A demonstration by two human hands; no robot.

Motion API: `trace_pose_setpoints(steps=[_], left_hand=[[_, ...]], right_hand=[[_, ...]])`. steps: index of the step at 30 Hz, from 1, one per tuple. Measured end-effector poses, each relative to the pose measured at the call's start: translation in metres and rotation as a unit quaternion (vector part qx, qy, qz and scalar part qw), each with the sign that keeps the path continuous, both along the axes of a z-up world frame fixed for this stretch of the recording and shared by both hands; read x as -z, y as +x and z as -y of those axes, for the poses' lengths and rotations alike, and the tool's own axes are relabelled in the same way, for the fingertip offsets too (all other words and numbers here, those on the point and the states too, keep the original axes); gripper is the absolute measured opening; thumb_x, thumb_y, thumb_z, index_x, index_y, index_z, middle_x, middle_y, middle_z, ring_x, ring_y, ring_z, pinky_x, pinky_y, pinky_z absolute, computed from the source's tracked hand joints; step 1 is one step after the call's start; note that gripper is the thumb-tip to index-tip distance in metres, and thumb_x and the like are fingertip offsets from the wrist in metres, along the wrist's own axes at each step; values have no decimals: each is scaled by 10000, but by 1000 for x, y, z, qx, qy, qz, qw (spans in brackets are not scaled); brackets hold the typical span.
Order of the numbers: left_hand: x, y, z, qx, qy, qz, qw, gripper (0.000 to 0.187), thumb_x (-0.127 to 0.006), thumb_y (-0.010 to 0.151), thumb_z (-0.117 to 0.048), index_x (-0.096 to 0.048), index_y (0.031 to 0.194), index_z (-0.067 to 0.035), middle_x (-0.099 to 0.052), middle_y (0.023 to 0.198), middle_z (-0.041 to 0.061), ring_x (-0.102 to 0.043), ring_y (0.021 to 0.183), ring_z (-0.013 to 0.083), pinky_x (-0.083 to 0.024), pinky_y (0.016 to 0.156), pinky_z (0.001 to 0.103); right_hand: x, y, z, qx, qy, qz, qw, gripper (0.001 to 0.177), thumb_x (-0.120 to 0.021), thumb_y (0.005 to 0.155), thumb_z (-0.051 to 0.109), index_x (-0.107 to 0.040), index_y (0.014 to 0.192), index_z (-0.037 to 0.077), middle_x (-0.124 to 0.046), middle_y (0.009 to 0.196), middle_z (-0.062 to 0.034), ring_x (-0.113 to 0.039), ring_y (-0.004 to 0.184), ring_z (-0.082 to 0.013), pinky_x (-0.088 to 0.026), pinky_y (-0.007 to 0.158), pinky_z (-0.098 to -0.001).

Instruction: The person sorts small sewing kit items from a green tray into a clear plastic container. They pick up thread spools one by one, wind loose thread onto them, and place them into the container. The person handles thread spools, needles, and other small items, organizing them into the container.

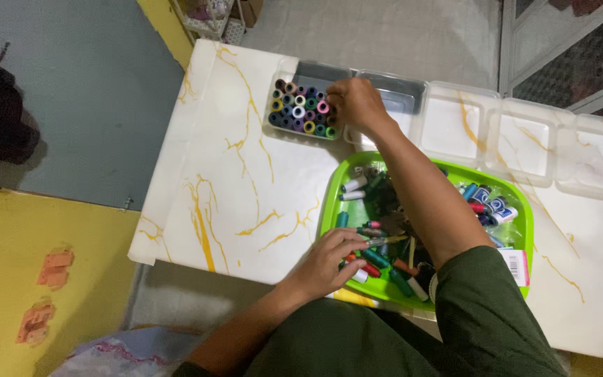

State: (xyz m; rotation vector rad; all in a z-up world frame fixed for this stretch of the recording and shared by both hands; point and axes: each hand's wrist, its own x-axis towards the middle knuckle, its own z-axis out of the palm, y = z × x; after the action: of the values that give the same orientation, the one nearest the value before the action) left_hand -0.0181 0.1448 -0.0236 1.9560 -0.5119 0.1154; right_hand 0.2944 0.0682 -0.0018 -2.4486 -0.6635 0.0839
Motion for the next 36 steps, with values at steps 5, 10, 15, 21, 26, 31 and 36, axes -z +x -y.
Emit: trace_pose_setpoints(steps=[5,10,15,21,26,31,36], left_hand=[[6,1,1,-2,-7,-2,1000,306,-713,961,-216,-684,1194,-18,-641,1223,176,-595,1266,352,-489,1083,440],[14,3,5,-1,19,-33,999,299,-706,965,-214,-681,1200,-32,-634,1248,189,-591,1253,351,-481,1069,442],[15,2,8,-23,23,-42,999,284,-702,955,-212,-696,1183,-42,-662,1225,183,-602,1237,347,-491,1051,435],[5,3,16,-41,26,-73,996,238,-707,934,-187,-721,1127,-48,-682,1143,163,-647,1118,331,-521,964,407],[-7,9,31,-77,35,-77,993,176,-691,929,-151,-743,1063,-49,-712,1022,124,-670,985,308,-541,855,382],[-12,34,56,-76,111,2,991,126,-716,921,-178,-734,990,-74,-719,959,109,-656,964,305,-478,948,455],[-6,74,72,-122,159,87,976,94,-741,905,-187,-730,942,-101,-714,930,91,-645,979,312,-401,1084,525]], right_hand=[[3,6,7,-33,27,43,998,230,-709,909,79,-774,1127,50,-746,1058,-201,-728,919,-357,-567,828,-450],[-17,0,35,-39,145,68,986,190,-679,980,30,-764,1150,32,-770,1085,-172,-750,929,-252,-589,823,-355],[-32,-67,106,-14,258,72,963,151,-676,1021,49,-738,1146,-10,-784,1027,-116,-734,920,-156,-573,809,-268],[-8,-201,203,94,236,-18,967,177,-687,991,89,-744,1145,21,-777,1018,-91,-717,880,-124,-564,779,-257],[12,-275,253,217,213,-83,949,176,-726,938,110,-766,1092,34,-769,948,-80,-688,761,-144,-552,689,-286],[16,-302,278,125,125,69,982,147,-770,877,117,-773,1010,56,-759,974,-95,-709,897,-226,-549,832,-367],[18,-308,280,82,56,96,990,121,-795,819,133,-764,925,85,-758,981,-63,-683,941,-256,-489,802,-397]])
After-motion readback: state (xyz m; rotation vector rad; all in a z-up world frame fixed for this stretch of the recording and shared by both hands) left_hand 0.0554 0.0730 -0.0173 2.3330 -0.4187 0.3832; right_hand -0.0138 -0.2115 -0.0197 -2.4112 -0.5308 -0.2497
